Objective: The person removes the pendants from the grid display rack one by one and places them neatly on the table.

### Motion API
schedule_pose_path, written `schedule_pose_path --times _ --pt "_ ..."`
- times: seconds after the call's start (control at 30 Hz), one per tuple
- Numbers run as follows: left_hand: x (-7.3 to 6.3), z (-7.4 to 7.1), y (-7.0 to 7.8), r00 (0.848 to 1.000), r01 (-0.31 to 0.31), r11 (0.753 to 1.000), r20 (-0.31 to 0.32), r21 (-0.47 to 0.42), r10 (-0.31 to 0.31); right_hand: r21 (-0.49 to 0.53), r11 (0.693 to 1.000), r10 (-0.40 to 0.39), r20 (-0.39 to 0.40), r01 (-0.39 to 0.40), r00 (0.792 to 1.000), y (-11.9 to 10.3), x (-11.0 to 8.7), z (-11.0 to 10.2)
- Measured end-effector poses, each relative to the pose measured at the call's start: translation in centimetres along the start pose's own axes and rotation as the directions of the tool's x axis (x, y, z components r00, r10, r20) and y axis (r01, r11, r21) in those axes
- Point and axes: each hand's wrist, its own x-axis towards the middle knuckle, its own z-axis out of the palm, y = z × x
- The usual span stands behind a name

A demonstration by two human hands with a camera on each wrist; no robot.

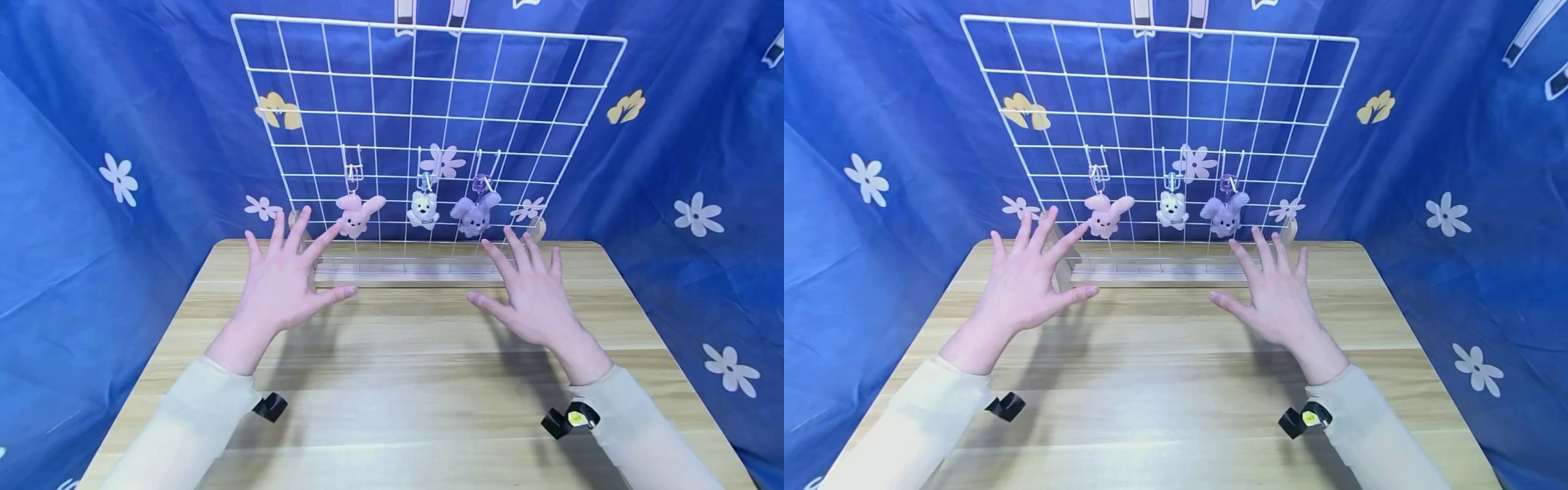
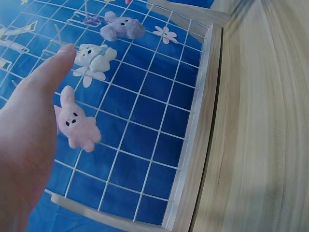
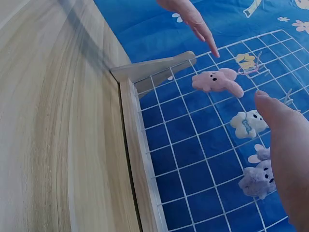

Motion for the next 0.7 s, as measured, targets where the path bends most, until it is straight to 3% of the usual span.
schedule_pose_path --times 0.7 --pt "-0.1 -0.4 -0.8 1.0 0.028 1.0 0.006 0.003 -0.028 0.062 0.998 -0.003 -0.033 0.005 0.999 -0.4 0.6 -1.0"
